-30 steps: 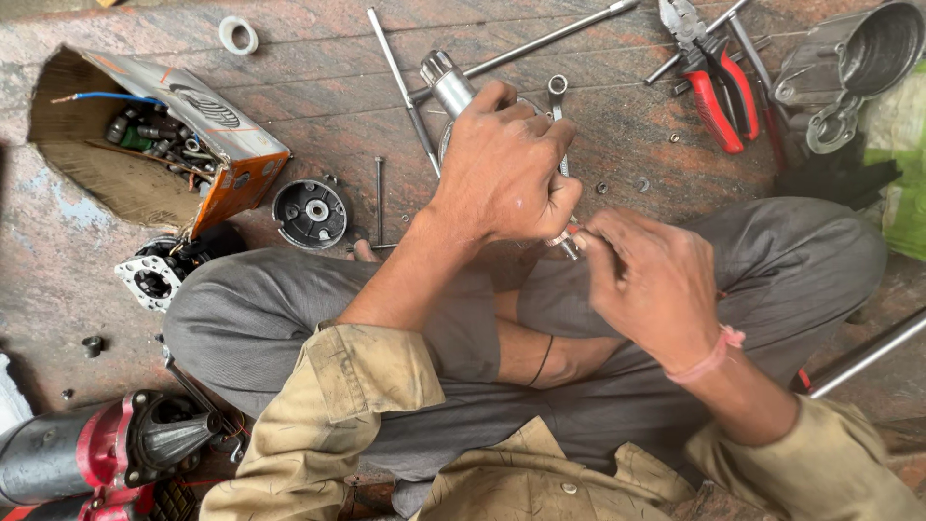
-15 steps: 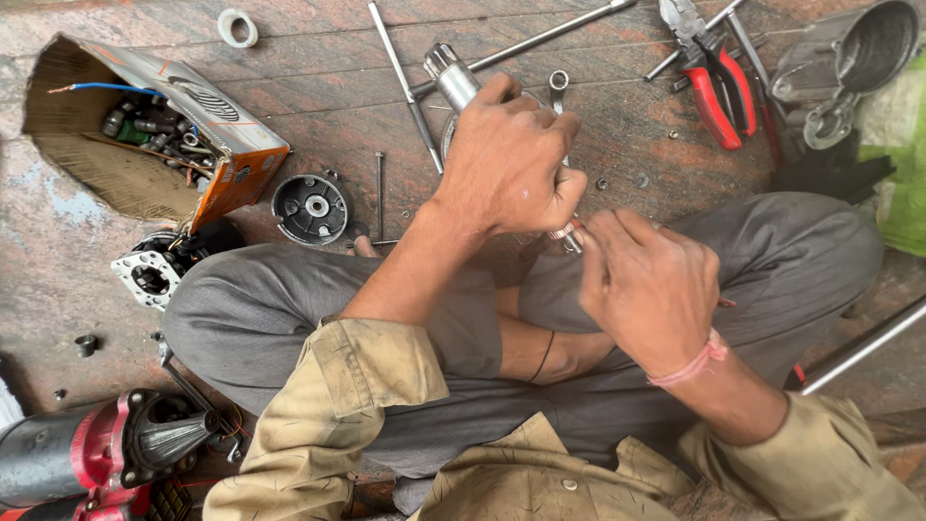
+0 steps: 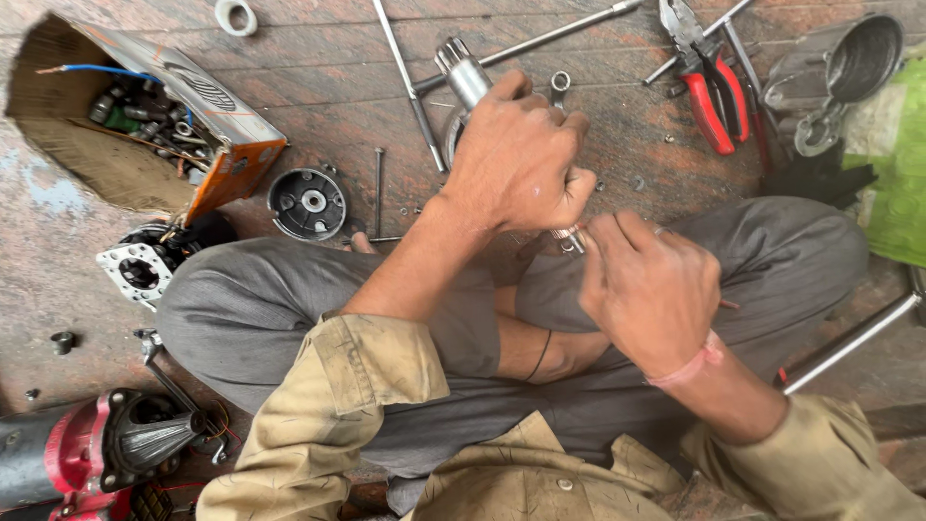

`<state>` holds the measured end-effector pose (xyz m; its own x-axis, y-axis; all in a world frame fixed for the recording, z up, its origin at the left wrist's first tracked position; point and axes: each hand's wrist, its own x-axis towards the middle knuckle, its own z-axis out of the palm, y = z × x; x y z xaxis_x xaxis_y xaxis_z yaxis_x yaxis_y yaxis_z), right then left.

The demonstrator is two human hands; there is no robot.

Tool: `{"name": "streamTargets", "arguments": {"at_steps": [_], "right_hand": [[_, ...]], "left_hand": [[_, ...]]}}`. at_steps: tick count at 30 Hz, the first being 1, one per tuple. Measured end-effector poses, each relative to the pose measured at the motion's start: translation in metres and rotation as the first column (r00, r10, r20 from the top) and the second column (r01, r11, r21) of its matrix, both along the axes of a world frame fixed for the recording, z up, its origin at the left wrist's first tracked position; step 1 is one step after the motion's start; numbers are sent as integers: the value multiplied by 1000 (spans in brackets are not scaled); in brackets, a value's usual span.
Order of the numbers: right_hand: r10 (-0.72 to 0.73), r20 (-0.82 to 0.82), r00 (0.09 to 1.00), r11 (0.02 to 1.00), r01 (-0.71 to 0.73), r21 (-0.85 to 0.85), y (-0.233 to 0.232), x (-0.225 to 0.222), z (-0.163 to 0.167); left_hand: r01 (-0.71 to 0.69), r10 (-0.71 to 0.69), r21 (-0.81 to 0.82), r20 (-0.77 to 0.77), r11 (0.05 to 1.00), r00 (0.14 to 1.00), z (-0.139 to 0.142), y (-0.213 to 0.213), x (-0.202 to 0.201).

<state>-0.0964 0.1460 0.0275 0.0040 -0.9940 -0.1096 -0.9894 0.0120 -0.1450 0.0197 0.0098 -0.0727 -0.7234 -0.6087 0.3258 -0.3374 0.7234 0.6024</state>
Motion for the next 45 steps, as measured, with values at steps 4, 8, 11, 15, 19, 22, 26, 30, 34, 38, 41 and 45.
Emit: {"name": "streamTargets", "arguments": {"at_steps": [4, 8, 11, 15, 19, 22, 26, 30, 34, 38, 41, 45], "right_hand": [[-11, 30, 999, 1000, 11, -5, 3, -1, -3], [2, 58, 998, 1000, -1, -21, 5, -3, 0], [4, 71, 997, 999, -1, -37, 6, -3, -1], [-28, 72, 997, 999, 31, -41, 8, -3, -11], [-86, 123, 989, 992, 97, -86, 12, -2, -23], [-110, 160, 981, 986, 128, -105, 13, 0, -29], [-86, 154, 984, 989, 103, -106, 11, -2, -26], [-25, 114, 993, 999, 30, -35, 8, -9, -9], [-22, 71, 997, 999, 19, 41, 4, -11, 3], [-31, 120, 992, 999, 33, -15, 3, -7, -1], [-56, 151, 987, 997, 65, -52, 7, -5, -11], [-106, 186, 977, 986, 127, -107, 14, -3, -28]], "left_hand": [[-5, 5, -9, 11, 1000, 1000, 1, -1, -2], [4, -4, -10, 34, 1000, 999, 0, -2, -1], [8, -8, 1, 26, 1000, 1000, -1, 0, -1], [-10, 10, -14, 1, 1000, 1000, 0, 0, -1], [-19, 19, 5, -5, 1000, 1000, 1, 0, -1], [-10, 9, 38, 33, 999, 999, 1, 0, -1], [-26, 26, -18, -11, 999, 1000, 0, 0, -1], [-6, 7, -7, 7, 1000, 1000, 0, -1, 1], [7, -8, 12, 26, 1000, 1000, 2, -3, -1], [-7, 7, -19, 6, 1000, 1000, 1, -2, 1], [-3, 3, -1, 17, 1000, 1000, 1, -1, 1], [-19, 19, -29, 0, 999, 1000, 0, 1, 2]]}}
